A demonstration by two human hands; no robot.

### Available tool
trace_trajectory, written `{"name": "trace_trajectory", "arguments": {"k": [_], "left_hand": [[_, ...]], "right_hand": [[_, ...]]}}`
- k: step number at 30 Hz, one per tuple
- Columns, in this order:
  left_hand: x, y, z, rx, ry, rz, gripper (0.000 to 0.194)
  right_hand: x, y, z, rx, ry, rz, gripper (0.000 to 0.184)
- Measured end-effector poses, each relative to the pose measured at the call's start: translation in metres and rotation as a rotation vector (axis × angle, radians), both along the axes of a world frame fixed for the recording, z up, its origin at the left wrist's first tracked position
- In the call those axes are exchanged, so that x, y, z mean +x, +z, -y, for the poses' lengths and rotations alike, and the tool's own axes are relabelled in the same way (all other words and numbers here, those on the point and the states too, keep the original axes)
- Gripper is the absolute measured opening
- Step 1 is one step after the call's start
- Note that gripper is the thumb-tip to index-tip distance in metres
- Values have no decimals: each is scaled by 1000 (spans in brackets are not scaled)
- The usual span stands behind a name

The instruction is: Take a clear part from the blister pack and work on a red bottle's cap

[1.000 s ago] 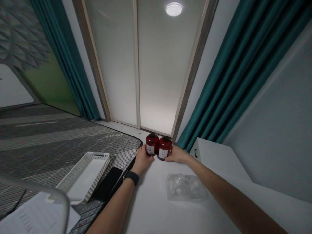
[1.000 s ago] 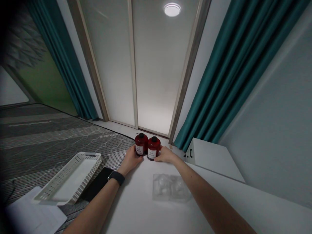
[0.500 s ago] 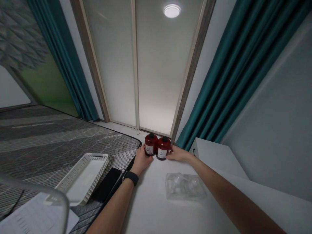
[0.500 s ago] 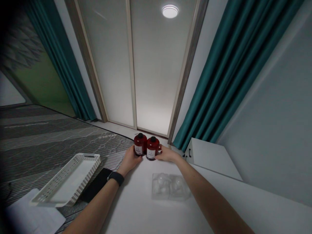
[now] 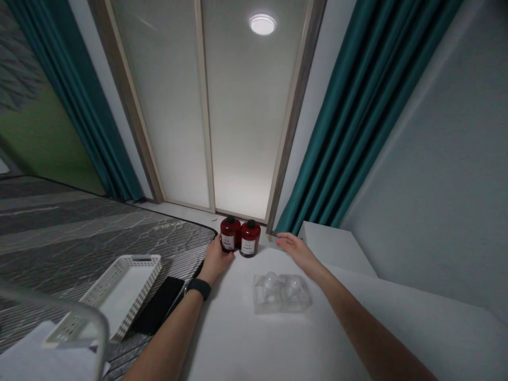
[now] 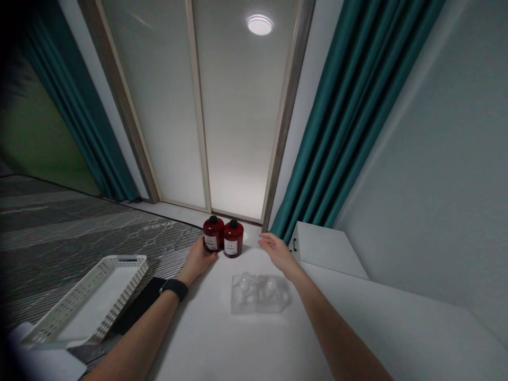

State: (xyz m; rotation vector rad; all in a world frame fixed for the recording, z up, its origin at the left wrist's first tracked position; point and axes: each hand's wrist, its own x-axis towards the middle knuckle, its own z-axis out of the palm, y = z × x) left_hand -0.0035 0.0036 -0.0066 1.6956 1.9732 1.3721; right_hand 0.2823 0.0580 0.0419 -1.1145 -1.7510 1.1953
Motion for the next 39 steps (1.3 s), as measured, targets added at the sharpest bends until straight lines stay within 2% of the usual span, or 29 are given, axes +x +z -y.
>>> {"name": "trace_trajectory", "arguments": {"k": [4,8,12,14,16,18,20,23,26,29,32,34,37,39], "left_hand": [[-1,1,-1,-8,-29,-28,57],[0,5,3,20,1,-13,56],[5,22,20,164,110,-24,39],[12,34,32,233,116,-40,29],[23,44,46,251,21,-73,18],[39,50,61,226,-127,-113,11],[55,51,75,153,-325,-130,20],[72,43,91,28,-466,-77,45],[79,32,99,-20,-509,-19,59],[81,24,101,-28,-535,35,60],[83,17,100,-9,-599,82,50],[84,13,100,4,-621,116,45],[85,11,99,9,-621,148,47],[85,11,99,7,-617,156,48]], "right_hand": [[18,-6,37,37,-125,-77,47],[32,-14,66,70,-232,-112,47],[43,-19,82,103,-270,-119,38],[46,-21,87,130,-275,-119,35],[49,-25,91,166,-276,-113,32],[49,-29,95,208,-283,-95,32],[49,-33,98,250,-299,-72,34],[48,-36,102,319,-315,-44,38],[47,-30,109,397,-320,-33,40],[43,-12,121,521,-306,3,40],[32,10,135,723,-199,181,43],[21,22,140,777,-101,337,41],[5,30,139,844,-2,514,36],[-3,30,135,882,12,561,30]]}}
